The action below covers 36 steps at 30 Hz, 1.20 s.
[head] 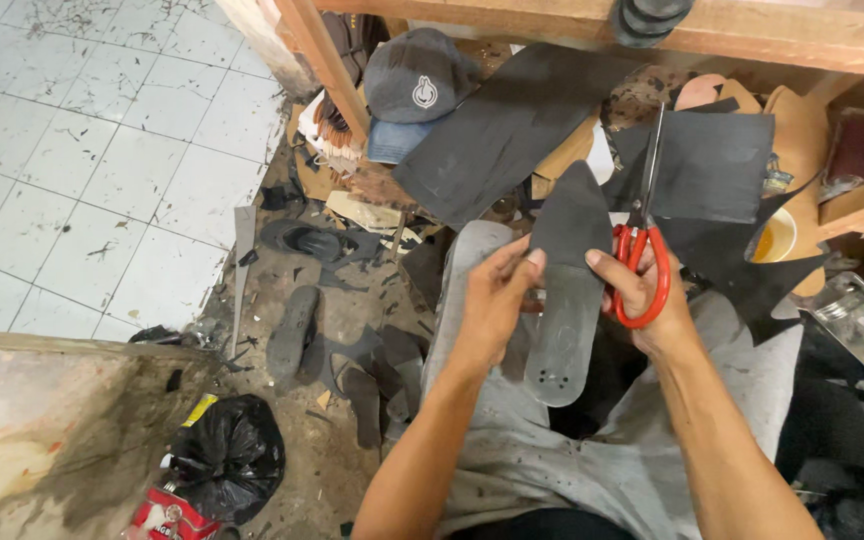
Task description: The person uses red-handled scissors to cut black foam shoe insoles from a larger sheet. They repeatedly place a finished insole on the sheet as a template, trace its outline with the scissors, and trim the excess material. The cut insoles are set aside on a nearby wooden shelf.
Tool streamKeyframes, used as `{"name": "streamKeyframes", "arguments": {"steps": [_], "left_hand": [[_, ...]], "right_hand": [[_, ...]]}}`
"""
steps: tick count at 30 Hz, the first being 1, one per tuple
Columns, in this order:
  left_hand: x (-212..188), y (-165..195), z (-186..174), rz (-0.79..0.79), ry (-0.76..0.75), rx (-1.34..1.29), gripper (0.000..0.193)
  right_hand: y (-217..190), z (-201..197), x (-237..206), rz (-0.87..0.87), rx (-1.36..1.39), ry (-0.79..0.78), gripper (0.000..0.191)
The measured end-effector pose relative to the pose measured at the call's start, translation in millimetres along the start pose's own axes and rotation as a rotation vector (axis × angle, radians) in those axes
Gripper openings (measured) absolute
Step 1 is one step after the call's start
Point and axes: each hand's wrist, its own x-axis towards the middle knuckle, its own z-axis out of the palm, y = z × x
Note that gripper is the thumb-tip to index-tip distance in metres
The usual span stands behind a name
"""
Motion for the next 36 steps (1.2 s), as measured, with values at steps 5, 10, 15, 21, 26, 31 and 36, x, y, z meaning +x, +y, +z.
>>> {"name": "streamKeyframes", "arguments": {"steps": [5,10,15,21,26,31,36], "left_hand": [[30.8,-18.5,-24.6,0.251,0.128,0.021,0.02],[32.2,-27.6,-35.3,0.274,0.182,0.061,0.018],[23.9,-42.7,-11.2,0.106,0.05,-0.118,0.019],[27.5,-54.6,-19.6,0.05,0.086,-0.265,0.02],[6.4,-47.5,-19.2,-0.124,-0.038,-0.119,0.038],[-17.4,-24.0,-6.3,-0.058,-0.176,-0.008,0.032],[-11.6,-0.7,-30.2,0.161,-0.036,-0.021,0.039]], "right_hand": [[9.1,4.4,0.4,0.057,0.106,-0.067,0.025],[8.0,1.0,0.9,0.058,0.098,0.038,0.02],[8.5,-1.8,-0.3,0.049,0.05,0.035,0.015],[8.6,-2.5,-1.6,0.038,0.187,0.05,0.024],[5.5,-2.0,-1.0,0.013,0.109,0.077,0.025],[11.7,-4.8,12.6,0.115,0.032,0.035,0.029],[21.5,-32.4,75.3,0.191,-0.25,0.12,0.045]]}}
